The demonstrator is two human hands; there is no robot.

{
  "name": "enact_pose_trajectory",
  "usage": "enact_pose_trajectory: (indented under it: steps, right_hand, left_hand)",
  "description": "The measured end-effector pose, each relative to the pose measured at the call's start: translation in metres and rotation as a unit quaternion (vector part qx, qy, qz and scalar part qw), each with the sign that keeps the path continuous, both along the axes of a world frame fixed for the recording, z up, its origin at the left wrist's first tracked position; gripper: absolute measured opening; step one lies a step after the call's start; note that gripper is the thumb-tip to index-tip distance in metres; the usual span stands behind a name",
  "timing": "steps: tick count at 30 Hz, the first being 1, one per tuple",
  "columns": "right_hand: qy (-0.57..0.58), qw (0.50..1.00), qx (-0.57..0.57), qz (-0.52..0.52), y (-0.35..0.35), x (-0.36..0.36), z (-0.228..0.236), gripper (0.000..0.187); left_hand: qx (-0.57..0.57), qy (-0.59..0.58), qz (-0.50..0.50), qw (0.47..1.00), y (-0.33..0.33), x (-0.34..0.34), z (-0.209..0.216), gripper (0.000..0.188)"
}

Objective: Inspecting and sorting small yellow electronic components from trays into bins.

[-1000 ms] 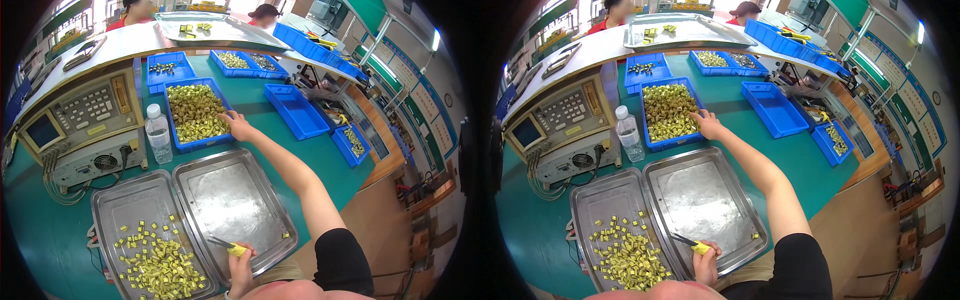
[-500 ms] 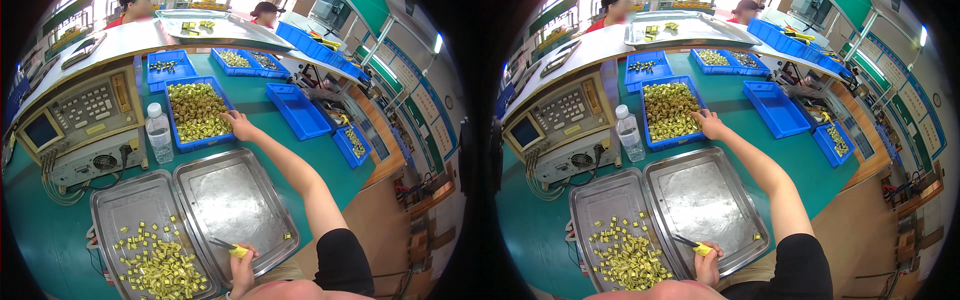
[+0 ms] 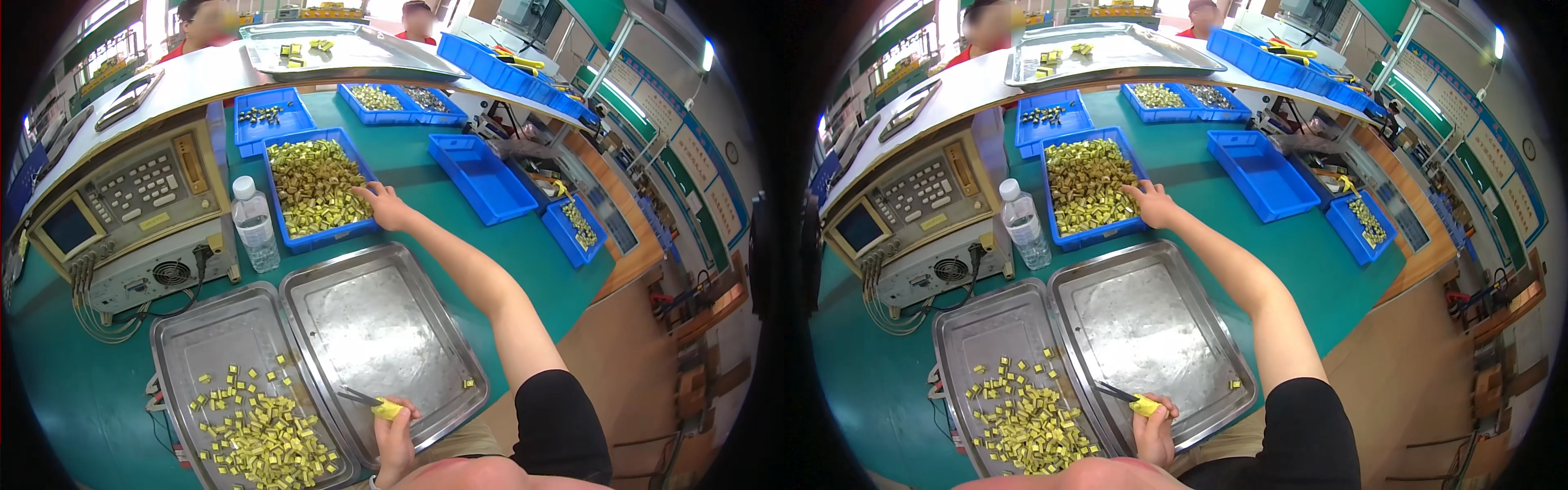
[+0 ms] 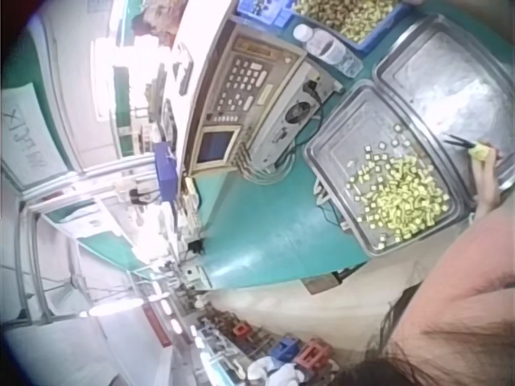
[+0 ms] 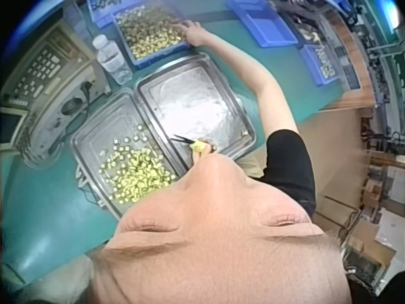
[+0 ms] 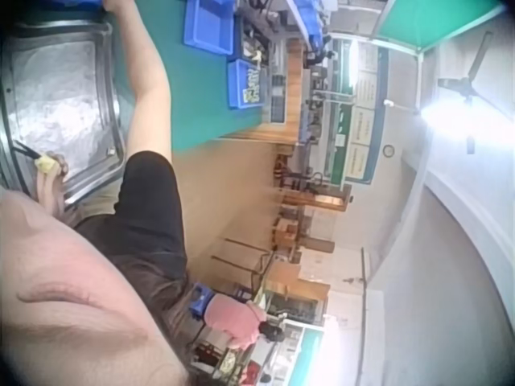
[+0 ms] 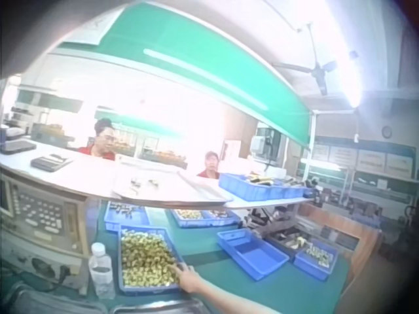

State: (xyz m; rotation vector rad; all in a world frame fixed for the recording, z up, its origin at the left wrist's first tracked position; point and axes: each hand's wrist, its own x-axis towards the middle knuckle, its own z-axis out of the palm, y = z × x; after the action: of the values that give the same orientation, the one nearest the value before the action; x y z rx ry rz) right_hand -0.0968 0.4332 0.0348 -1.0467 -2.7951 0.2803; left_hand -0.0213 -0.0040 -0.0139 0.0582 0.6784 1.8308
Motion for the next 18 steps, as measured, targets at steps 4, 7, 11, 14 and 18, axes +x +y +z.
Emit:
enact_pose_trajectory:
  steps: [4,7,11,14,18]
  right_hand:
    - [0.012,1.0,0.02,0.002,0.004,0.005,-0.004,0.078]
    - [0.048,0.997,0.057,-0.008,0.0,0.002,-0.006,0.075]
    - [0.117,0.989,0.066,-0.068,-0.007,0.005,-0.011,0.074]
    - [0.172,0.974,0.064,-0.134,-0.008,0.006,-0.027,0.071]
    - [0.274,0.934,-0.036,-0.225,-0.023,0.001,-0.029,0.058]
  left_hand:
    - [0.002,0.014,-0.004,1.0,0.001,-0.001,0.004,0.017]
    - [-0.015,0.041,0.003,0.999,0.002,0.001,0.004,0.021]
    - [-0.016,0.108,-0.018,0.994,0.004,0.001,0.003,0.02]
    - [-0.022,0.137,-0.027,0.99,0.005,0.004,0.003,0.018]
    - [-0.035,0.183,-0.021,0.982,0.003,0.004,-0.002,0.017]
